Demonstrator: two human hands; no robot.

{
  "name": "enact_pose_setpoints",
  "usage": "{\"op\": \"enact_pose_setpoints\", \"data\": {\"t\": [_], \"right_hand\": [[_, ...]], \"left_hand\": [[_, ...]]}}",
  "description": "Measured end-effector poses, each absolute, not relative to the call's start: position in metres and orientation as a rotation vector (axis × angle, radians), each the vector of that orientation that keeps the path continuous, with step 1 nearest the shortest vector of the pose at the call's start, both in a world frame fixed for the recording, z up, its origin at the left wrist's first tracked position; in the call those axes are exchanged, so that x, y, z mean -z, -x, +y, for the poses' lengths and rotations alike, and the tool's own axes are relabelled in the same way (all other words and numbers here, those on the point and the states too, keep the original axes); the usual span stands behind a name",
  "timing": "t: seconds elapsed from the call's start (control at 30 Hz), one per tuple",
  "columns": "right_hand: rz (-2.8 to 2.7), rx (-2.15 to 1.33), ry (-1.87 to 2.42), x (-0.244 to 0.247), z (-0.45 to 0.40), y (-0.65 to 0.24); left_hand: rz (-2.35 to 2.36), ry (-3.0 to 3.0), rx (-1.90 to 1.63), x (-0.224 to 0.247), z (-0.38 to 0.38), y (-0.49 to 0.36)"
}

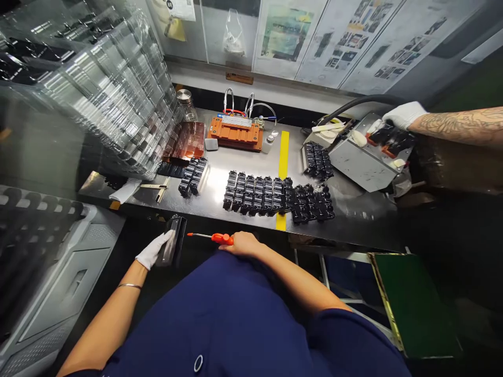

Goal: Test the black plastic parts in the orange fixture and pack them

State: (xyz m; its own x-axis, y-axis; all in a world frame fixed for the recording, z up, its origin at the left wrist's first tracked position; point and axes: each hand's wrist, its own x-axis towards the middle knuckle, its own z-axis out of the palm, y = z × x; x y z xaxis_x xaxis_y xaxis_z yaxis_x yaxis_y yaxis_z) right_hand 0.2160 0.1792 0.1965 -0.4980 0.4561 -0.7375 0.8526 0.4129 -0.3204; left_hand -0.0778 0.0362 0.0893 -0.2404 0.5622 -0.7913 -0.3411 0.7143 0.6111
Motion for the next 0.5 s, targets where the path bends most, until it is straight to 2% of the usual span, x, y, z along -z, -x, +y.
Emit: {"op": "enact_pose_setpoints", "data": {"t": [0.13,0.27,0.5], "right_hand": [[2.076,1.01,-1.07,-0.199,0.18,-0.218],[2.094,1.04,-1.232,-0.2,0.177,-0.23],[2.03,1.1,-1.52,-0.199,0.199,-0.244]], "left_hand": [[1.846,-0.571,-0.74,-0.089,0.03,0.077],[1.888,-0.782,-0.61,-0.093,0.047,0.074],[2.097,-1.016,-0.441,-0.12,0.177,0.037]]}}
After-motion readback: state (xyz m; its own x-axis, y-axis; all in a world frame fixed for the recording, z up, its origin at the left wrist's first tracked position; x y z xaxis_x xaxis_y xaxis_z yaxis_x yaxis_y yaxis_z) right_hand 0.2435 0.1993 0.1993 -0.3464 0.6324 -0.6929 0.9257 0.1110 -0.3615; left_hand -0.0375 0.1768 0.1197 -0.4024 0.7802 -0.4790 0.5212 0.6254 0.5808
